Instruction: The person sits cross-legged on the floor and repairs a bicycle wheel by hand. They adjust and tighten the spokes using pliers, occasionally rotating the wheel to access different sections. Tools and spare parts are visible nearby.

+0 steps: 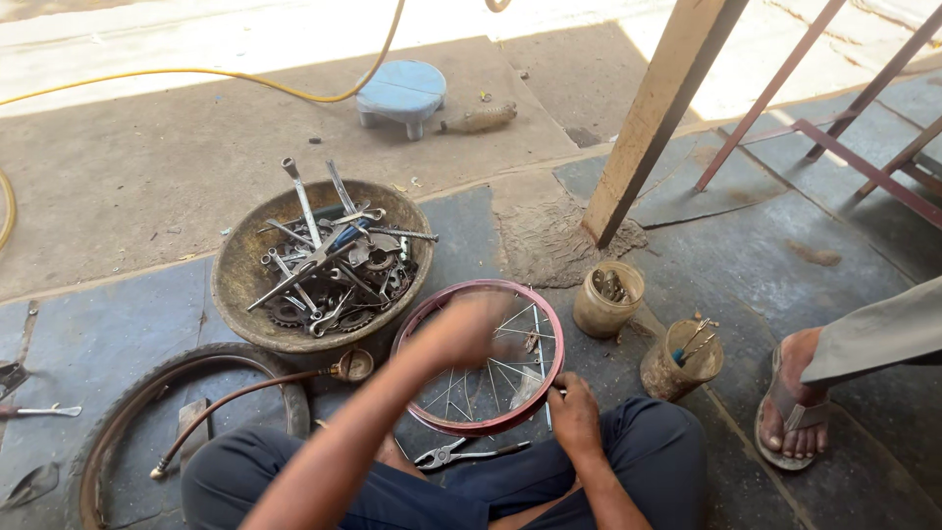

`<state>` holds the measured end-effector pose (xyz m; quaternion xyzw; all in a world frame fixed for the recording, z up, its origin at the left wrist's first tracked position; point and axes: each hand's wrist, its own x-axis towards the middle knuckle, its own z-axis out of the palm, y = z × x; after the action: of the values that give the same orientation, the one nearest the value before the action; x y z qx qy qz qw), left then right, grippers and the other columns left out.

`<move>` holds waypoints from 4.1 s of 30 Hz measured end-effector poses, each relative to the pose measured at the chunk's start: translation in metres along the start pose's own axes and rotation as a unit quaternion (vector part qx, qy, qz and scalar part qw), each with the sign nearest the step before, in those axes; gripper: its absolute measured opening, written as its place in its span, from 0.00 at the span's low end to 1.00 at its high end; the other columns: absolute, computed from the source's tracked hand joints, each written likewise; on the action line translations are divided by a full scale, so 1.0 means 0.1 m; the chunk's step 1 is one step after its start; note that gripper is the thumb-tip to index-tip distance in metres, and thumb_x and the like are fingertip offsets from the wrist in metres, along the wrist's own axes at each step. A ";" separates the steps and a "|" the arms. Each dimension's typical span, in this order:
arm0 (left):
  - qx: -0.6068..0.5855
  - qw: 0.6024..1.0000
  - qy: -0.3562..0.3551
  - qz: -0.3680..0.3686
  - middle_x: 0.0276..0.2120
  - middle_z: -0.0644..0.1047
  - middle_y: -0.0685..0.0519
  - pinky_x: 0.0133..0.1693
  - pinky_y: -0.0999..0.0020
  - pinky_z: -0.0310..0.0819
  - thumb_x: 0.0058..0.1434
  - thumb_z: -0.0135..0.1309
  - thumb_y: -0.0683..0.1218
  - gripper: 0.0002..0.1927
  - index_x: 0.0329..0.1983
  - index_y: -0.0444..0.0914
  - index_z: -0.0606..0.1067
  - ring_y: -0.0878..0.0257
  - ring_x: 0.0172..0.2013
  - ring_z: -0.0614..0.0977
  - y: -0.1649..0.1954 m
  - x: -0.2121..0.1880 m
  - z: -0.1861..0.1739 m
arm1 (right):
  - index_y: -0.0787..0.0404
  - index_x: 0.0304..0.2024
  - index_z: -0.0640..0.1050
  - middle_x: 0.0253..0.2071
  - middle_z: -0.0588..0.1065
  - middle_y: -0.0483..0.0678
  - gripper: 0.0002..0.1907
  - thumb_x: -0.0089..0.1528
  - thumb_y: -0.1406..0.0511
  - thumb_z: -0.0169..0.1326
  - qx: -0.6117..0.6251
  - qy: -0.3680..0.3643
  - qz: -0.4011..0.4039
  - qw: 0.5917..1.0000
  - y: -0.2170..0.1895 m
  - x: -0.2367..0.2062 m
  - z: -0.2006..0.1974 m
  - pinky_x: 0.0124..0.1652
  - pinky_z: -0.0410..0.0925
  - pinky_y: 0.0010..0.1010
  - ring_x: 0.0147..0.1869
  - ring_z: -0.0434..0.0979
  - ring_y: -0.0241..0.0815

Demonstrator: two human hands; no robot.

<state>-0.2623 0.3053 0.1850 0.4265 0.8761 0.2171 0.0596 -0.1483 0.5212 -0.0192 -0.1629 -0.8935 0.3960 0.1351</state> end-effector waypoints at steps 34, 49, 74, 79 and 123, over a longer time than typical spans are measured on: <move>-0.127 0.988 0.069 -0.055 0.63 0.72 0.40 0.66 0.43 0.55 0.54 0.65 0.58 0.33 0.57 0.36 0.75 0.40 0.66 0.67 -0.87 -0.20 1.14 | 0.64 0.39 0.79 0.44 0.74 0.60 0.04 0.62 0.73 0.56 -0.162 0.127 -0.219 0.954 -0.26 2.29 -0.74 0.52 0.66 0.46 0.52 0.73 0.59; -0.184 0.978 0.091 -0.034 0.59 0.73 0.39 0.59 0.48 0.62 0.53 0.63 0.53 0.29 0.55 0.34 0.75 0.40 0.59 0.72 -1.22 -0.06 1.11 | 0.61 0.33 0.84 0.38 0.81 0.59 0.06 0.58 0.67 0.57 -0.518 -0.212 -0.173 0.811 0.48 3.73 -0.06 0.42 0.74 0.48 0.44 0.82 0.59; -0.217 0.973 0.039 -0.075 0.61 0.71 0.41 0.60 0.49 0.60 0.53 0.63 0.53 0.30 0.57 0.36 0.74 0.43 0.60 0.71 -1.67 -0.23 0.93 | 0.64 0.40 0.85 0.47 0.80 0.60 0.13 0.59 0.67 0.51 -0.478 -0.248 -0.009 0.843 -0.02 3.66 0.62 0.50 0.73 0.46 0.53 0.81 0.57; -0.231 0.968 -0.014 -0.097 0.67 0.68 0.42 0.62 0.48 0.57 0.53 0.64 0.53 0.34 0.62 0.37 0.72 0.44 0.63 0.68 -1.75 -0.23 0.86 | 0.64 0.41 0.84 0.48 0.80 0.60 0.13 0.59 0.68 0.51 -0.490 -0.255 0.005 0.834 -0.07 3.67 0.70 0.51 0.73 0.46 0.54 0.81 0.56; -0.251 0.959 -0.052 -0.122 0.69 0.66 0.44 0.63 0.50 0.57 0.54 0.63 0.53 0.34 0.63 0.38 0.72 0.46 0.64 0.68 -1.81 -0.12 0.91 | 0.60 0.44 0.84 0.51 0.79 0.58 0.15 0.62 0.67 0.48 -0.530 -0.245 0.008 0.812 0.15 3.77 0.83 0.54 0.72 0.45 0.57 0.79 0.55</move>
<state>-0.3595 0.2281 0.0241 0.2982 0.8343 0.3990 0.2362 -0.5200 0.6252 -0.0420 -0.1138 -0.9671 -0.1111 -0.1986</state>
